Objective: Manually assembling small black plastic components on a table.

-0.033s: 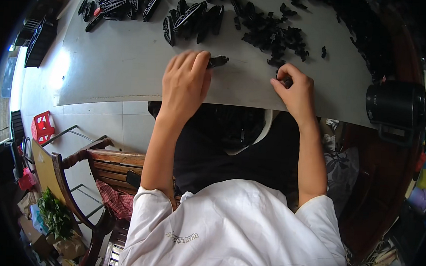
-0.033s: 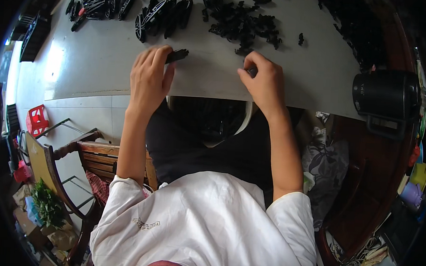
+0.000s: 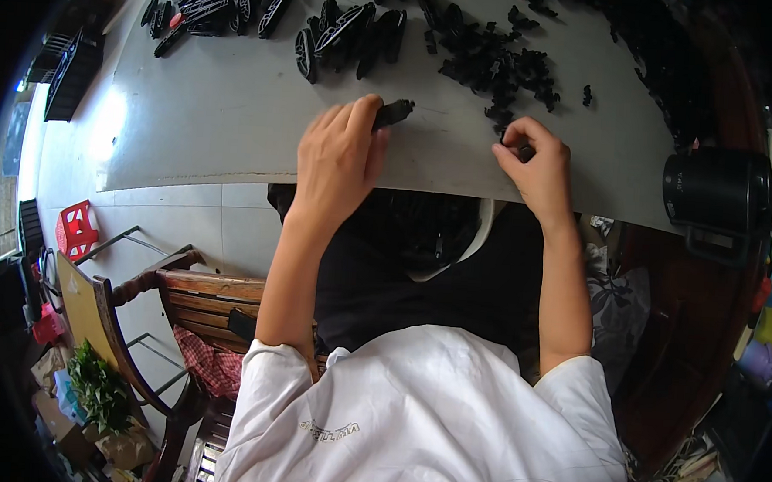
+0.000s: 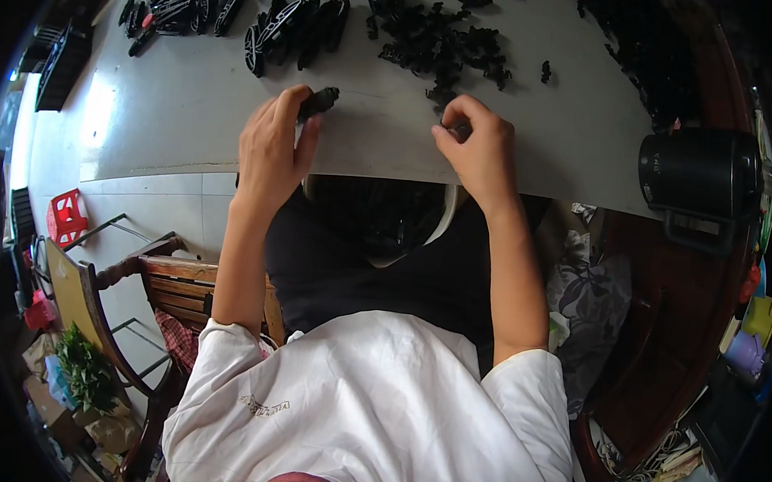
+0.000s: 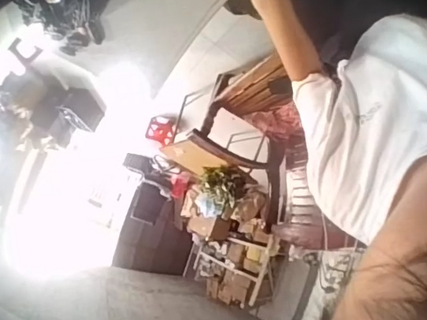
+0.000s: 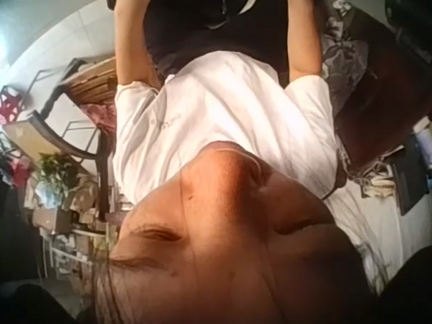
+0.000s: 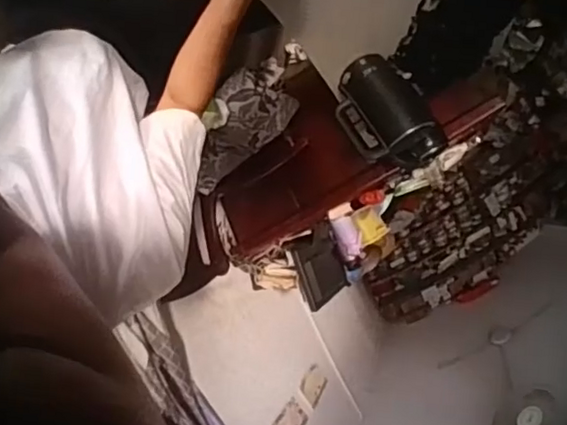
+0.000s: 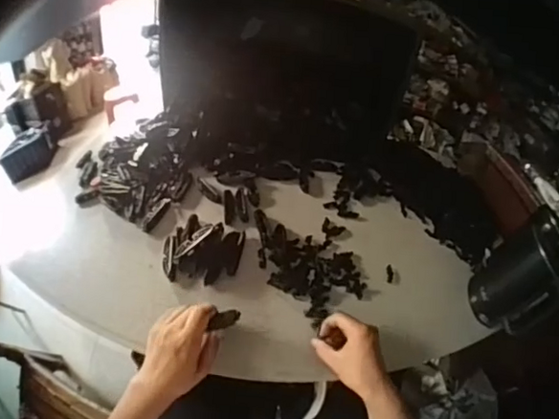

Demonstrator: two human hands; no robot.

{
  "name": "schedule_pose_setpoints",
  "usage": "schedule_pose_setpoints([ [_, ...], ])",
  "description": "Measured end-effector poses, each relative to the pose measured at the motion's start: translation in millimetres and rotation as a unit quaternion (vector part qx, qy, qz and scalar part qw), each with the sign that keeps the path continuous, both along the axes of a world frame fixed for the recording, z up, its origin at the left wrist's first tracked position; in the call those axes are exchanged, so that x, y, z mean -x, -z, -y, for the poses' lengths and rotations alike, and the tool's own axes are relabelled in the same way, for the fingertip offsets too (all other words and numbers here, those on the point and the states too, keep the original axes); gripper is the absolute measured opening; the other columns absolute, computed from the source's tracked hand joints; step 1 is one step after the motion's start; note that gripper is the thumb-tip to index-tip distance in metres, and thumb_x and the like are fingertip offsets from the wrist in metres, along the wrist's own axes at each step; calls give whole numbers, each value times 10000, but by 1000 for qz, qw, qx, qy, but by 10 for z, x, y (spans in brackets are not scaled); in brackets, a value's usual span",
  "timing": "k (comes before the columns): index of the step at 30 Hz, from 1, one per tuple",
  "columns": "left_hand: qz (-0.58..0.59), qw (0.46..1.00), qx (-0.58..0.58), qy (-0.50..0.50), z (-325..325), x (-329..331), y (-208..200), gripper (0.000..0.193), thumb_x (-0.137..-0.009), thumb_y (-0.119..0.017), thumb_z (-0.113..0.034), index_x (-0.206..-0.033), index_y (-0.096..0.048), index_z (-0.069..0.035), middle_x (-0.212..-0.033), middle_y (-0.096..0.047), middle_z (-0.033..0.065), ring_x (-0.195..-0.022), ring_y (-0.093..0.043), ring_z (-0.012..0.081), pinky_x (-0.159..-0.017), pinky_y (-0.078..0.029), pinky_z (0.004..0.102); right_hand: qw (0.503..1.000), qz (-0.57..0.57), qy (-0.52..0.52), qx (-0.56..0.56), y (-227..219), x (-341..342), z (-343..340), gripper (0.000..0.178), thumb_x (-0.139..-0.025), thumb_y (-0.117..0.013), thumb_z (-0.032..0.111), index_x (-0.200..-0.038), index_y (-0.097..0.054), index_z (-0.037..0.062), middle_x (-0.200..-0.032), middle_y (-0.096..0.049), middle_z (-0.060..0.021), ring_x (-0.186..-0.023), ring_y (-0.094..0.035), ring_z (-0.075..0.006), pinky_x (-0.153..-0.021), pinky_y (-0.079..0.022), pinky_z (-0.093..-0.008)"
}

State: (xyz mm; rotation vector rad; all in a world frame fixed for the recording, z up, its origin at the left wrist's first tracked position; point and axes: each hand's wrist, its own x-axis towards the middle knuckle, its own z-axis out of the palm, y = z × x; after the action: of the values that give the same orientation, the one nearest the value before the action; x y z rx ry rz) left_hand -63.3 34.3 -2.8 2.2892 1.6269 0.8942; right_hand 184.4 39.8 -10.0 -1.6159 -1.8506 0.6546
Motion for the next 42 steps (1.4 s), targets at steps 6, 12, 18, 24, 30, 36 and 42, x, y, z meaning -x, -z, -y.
schedule_pose_setpoints([
  [6,348,923,165,19,193,-130,89,251,-975,-410,-174,-1016,-554,26,-735,-519,85,-623,-516,179,-589,-423,276,898,-388,40,201,-122,-18,129,107,-797,-621,31,-887,-569,11,-721,-592,-55,-498,-489,-55,-451,-370,-182],
  [12,589,733,335,51,295,-320,65,263,-985,-406,-197,-1148,-463,1,-775,-508,26,-572,-450,62,-510,-397,192,883,-414,6,222,-209,68,261,118,-825,-579,61,-927,-563,6,-786,-633,-120,-505,-524,-75,-458,-386,-184],
  [18,580,739,336,72,346,-366,78,281,-984,-402,-196,-1190,-438,-8,-833,-514,27,-619,-435,47,-523,-353,178,876,-401,-56,264,-377,343,399,81,-831,-543,53,-910,-532,37,-783,-626,-77,-526,-539,-64,-464,-383,-173],
  [24,535,782,307,91,396,-400,72,396,-972,-393,-164,-1329,-354,4,-867,-484,5,-673,-407,55,-609,-366,189,942,-276,-93,167,-352,520,409,59,-807,-575,37,-862,-561,21,-765,-575,-1,-571,-526,-53,-488,-417,-188],
  [30,425,833,323,146,431,-341,3,530,-937,-434,-100,-1411,-235,29,-1361,-391,228,-1294,-365,303,-1063,-256,338,961,-246,-94,86,-344,558,366,113,-746,-592,-45,-847,-566,-3,-763,-592,-98,-731,-585,-210,-675,-461,-304],
  [36,378,868,252,198,453,-339,69,589,-931,-472,-77,-1427,-175,33,-1425,-317,237,-1350,-296,312,-1075,-255,350,969,-211,-88,95,-388,513,391,55,-814,-626,-18,-858,-621,14,-822,-569,-14,-582,-512,-56,-466,-388,-189],
  [42,440,832,281,186,465,-378,17,575,-901,-461,-19,-1425,-225,7,-1364,-410,221,-1258,-428,310,-1006,-335,320,962,-268,5,-43,-338,635,375,248,-772,-731,130,-935,-580,19,-740,-567,-9,-523,-481,-47,-459,-341,-180],
])
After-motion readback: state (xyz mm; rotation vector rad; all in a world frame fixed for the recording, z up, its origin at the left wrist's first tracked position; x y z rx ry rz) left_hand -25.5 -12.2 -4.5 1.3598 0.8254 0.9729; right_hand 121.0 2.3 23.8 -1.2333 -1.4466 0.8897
